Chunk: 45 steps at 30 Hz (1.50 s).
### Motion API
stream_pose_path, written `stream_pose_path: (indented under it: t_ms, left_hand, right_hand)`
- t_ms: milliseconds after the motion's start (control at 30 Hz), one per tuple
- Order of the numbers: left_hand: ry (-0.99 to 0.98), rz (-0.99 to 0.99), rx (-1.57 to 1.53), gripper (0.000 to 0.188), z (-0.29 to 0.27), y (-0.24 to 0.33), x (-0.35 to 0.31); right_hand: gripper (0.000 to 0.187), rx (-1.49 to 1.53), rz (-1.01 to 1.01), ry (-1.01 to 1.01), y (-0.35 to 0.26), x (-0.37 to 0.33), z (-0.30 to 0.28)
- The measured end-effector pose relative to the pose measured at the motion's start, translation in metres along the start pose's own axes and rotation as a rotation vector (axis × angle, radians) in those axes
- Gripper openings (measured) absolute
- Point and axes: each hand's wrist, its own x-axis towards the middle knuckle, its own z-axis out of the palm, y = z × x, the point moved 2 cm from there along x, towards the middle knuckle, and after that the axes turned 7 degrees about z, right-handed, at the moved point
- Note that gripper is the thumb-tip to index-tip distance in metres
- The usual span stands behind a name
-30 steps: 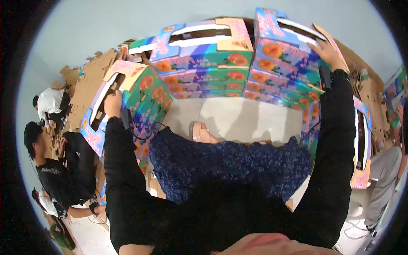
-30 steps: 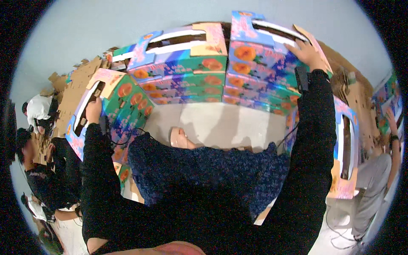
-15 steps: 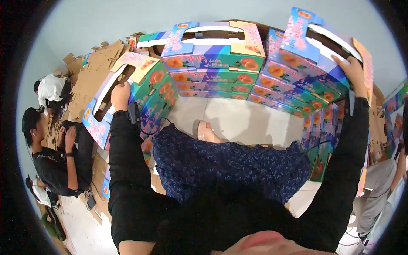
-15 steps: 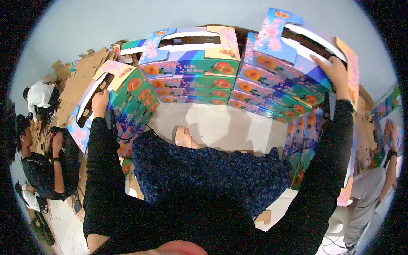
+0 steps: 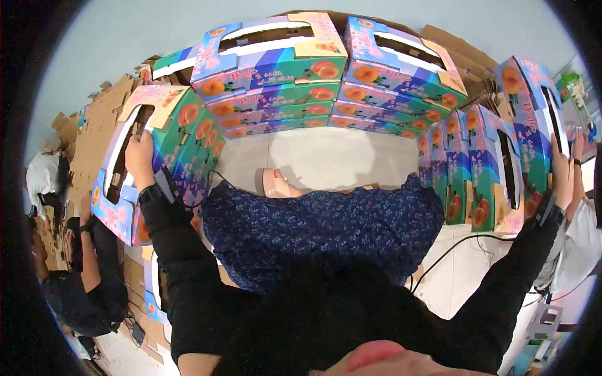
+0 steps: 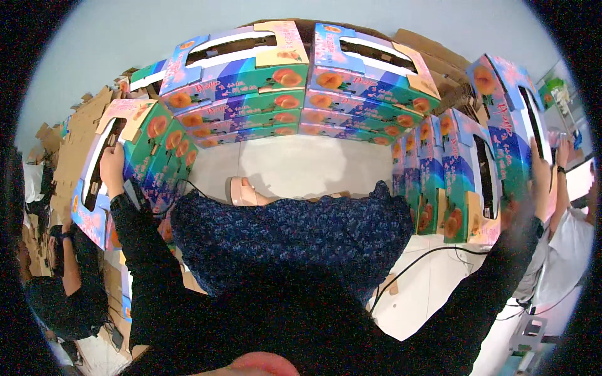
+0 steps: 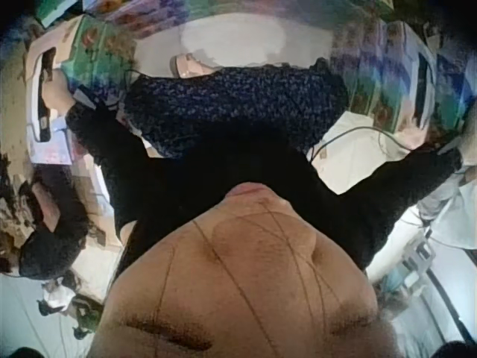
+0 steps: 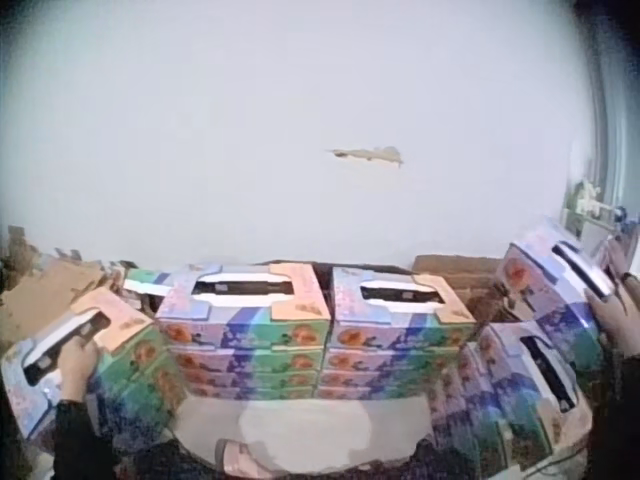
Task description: Manually assemble and stack cardboard fruit boxes in a warehouse environment.
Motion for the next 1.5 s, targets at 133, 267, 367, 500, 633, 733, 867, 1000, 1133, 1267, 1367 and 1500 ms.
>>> stream_pose_path:
  t_ms: [133, 267, 367, 500, 633, 733, 867, 1000, 1133, 1267, 1367, 1500]
  left_hand:
    - [-0.026, -0.009, 0.000, 0.054, 0.000, 0.001, -0.002]
    - [-0.044, 0.003, 0.013, 0.055, -0.004, 0.002, -0.007]
    - [-0.038, 0.034, 0.002, 0.057, -0.001, 0.003, -0.005]
    - [-0.042, 0.025, 0.027, 0.056, -0.004, 0.000, -0.002]
    - [-0.024, 0.039, 0.037, 0.054, 0.001, 0.000, 0.001]
    - [-0.023, 0.048, 0.048, 0.055, 0.004, -0.003, 0.000]
    - [-0.037, 0.038, 0.026, 0.056, -0.003, 0.000, -0.002]
    - [-0.057, 0.020, 0.002, 0.056, 0.000, 0.000, -0.001]
    - [-0.035, 0.031, -0.002, 0.056, -0.005, 0.001, -0.003]
    - [-0.021, 0.061, 0.008, 0.055, 0.004, -0.002, -0.005]
    - [0.001, 0.078, 0.014, 0.055, 0.001, 0.003, -0.005]
    - [0.002, 0.089, 0.037, 0.054, -0.008, -0.006, 0.000]
  right_hand:
    - [0.054, 1.269, 0.395, -0.265, -0.039, -0.035, 0.047]
    - [0.067, 0.934, 0.396, -0.636, -0.108, -0.087, -0.017]
    - [0.061, 0.998, 0.357, -0.704, -0.101, -0.084, -0.011]
    - [0.047, 1.042, 0.232, -0.626, -0.100, -0.075, 0.003]
    - [0.056, 0.896, 0.261, -0.174, -0.069, -0.079, 0.032]
    - [0.050, 1.068, 0.156, 0.160, -0.052, -0.110, -0.025]
    - [0.051, 1.141, 0.637, 0.588, -0.032, -0.186, -0.046]
    - [0.061, 1.009, 1.080, 0.335, 0.033, -0.240, 0.046]
    - [0.080, 1.748, 1.547, -0.023, 0.019, -0.266, 0.109]
    - [0.075, 2.113, 1.793, -0.140, -0.004, -0.267, 0.132]
    - [0.078, 2.131, 1.734, -0.121, 0.005, -0.273, 0.200]
    - [0.057, 2.199, 1.435, -0.056, -0.016, -0.252, 0.219]
